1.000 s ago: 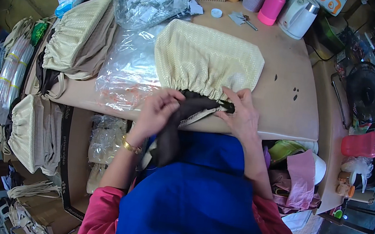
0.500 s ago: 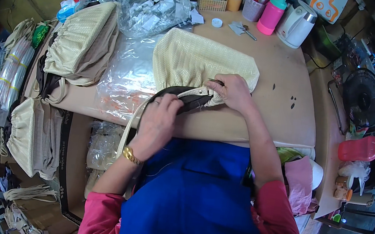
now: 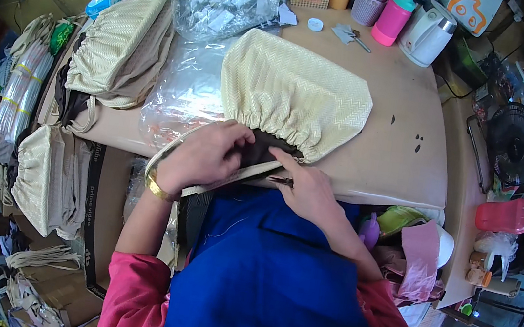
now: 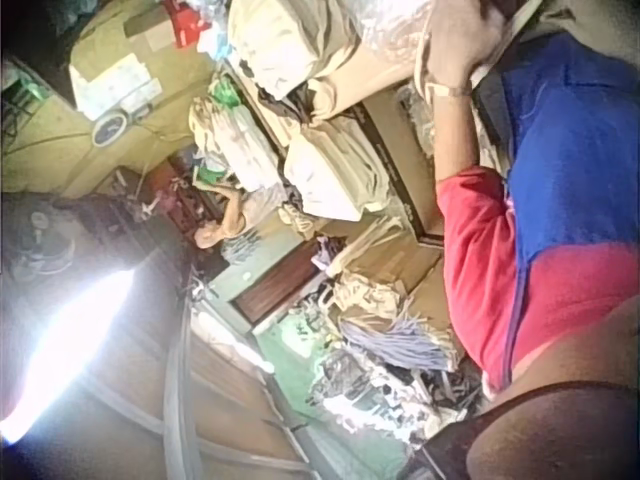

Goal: The person uses a needle and thread to sew the inner brown lining to the outer cream-colored bag by hand, making stitches along the gathered top edge.

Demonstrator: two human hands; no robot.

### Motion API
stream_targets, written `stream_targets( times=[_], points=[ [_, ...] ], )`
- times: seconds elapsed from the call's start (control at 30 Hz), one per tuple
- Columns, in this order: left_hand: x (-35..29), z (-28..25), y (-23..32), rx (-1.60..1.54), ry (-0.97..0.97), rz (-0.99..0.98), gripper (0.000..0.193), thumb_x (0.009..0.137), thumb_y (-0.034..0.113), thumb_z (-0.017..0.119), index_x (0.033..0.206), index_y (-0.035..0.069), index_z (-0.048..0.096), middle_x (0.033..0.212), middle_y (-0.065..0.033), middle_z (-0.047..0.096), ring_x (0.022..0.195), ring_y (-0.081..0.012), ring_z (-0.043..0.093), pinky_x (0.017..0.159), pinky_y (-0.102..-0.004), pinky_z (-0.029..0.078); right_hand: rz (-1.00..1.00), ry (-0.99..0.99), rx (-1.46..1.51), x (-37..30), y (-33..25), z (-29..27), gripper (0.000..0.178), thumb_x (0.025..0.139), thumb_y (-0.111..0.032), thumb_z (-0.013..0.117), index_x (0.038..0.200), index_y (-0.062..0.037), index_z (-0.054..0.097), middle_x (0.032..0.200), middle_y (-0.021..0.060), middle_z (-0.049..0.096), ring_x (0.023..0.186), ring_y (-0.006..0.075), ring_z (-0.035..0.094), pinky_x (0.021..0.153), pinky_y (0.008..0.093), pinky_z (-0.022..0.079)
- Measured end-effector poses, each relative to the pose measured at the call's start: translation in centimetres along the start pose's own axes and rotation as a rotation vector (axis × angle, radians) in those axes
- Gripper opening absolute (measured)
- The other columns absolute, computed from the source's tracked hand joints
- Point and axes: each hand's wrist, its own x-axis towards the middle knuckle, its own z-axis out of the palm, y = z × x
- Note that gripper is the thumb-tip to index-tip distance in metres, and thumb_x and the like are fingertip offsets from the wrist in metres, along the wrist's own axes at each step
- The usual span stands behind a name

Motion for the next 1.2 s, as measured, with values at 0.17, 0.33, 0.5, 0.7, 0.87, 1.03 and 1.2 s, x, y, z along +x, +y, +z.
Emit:
stream_targets(
  times=[0.17, 0.33, 0.5, 0.7, 0.87, 1.03, 1.2],
  points=[
    [0.0, 2.2, -3.6, 0.161, -0.048, -0.015, 0.03, 0.079, 0.009, 0.073, 0.106, 0.004, 0.06, 0.087, -0.0114, 0.064, 0.085, -0.0356, 0.064, 0.078, -0.0395, 0.05, 0.017, 0.05, 0.067, -0.1, 0.6, 0.1, 0.024, 0.084, -0.029, 0.077, 0.082, -0.0062, 0.069, 0.071, 0.014, 0.065, 0.065, 0.0333, 0.065, 0.061, 0.0403, 0.05],
    [0.6, 2.3, -6.6, -0.79, 0.068, -0.311, 0.016, 0.086, 0.014, 0.071, 0.095, 0.004, 0.063, 0.088, -0.0163, 0.068, 0.08, -0.0348, 0.065, 0.076, -0.0393, 0.051, 0.071, 0.259, 0.371, -0.9, 4.2, -3.5, 0.021, 0.084, -0.014, 0.078, 0.076, -0.0047, 0.061, 0.066, -0.001, 0.055, 0.061, 0.0066, 0.047, 0.056, 0.0262, 0.04],
    [2.0, 2.4, 0.0, 0.345, 0.518, 0.023, 0.019, 0.077, -0.005, 0.068, 0.093, 0.004, 0.063, 0.085, -0.0121, 0.064, 0.075, -0.0342, 0.062, 0.066, -0.042, 0.05, 0.103, 0.142, 0.383, -1.4, 5.4, -3.6, 0.017, 0.084, -0.008, 0.076, 0.083, -0.0051, 0.059, 0.073, -0.005, 0.056, 0.067, 0.0036, 0.045, 0.06, 0.0236, 0.04],
    [0.6, 6.8, 6.9, -0.368, 0.197, 0.22, 0.02, 0.077, -0.005, 0.067, 0.095, 0.003, 0.063, 0.099, -0.0128, 0.061, 0.079, -0.0303, 0.064, 0.069, -0.0351, 0.052, 0.01, 0.13, 0.423, -0.9, 5.1, -3.6, 0.017, 0.083, -0.011, 0.076, 0.081, -0.0046, 0.06, 0.072, -0.0014, 0.057, 0.069, 0.0045, 0.048, 0.061, 0.0259, 0.043],
    [1.6, 10.7, 2.0, -0.072, 0.263, 0.096, 0.031, 0.074, 0.007, 0.079, 0.099, -0.001, 0.064, 0.099, -0.0138, 0.058, 0.091, -0.0328, 0.062, 0.079, -0.0393, 0.051, 0.223, 0.155, 0.034, -2.1, 5.8, -4.8, 0.013, 0.081, -0.013, 0.077, 0.084, -0.0048, 0.067, 0.076, 0.0053, 0.062, 0.063, 0.015, 0.058, 0.06, 0.031, 0.048],
    [2.2, 10.9, 0.5, -0.216, 0.169, 0.026, 0.013, 0.087, 0.006, 0.069, 0.096, 0.0, 0.063, 0.083, -0.0052, 0.059, 0.077, -0.0187, 0.06, 0.073, -0.0313, 0.049, 0.006, 0.457, -0.17, -3.2, 2.5, -3.9, 0.015, 0.081, -0.009, 0.075, 0.095, -0.0058, 0.072, 0.097, 0.0076, 0.068, 0.075, 0.0245, 0.069, 0.068, 0.0379, 0.054],
    [2.0, 9.9, 0.0, -1.106, -0.126, -0.181, 0.007, 0.097, 0.007, 0.062, 0.095, 0.002, 0.06, 0.083, 0.0072, 0.054, 0.075, -0.0031, 0.045, 0.068, -0.0201, 0.039, -0.15, 0.322, 0.083, -1.0, 1.5, -3.6, 0.027, 0.081, 0.002, 0.071, 0.107, -0.0029, 0.069, 0.11, 0.0138, 0.066, 0.096, 0.0287, 0.068, 0.081, 0.0367, 0.054]
  ],
)
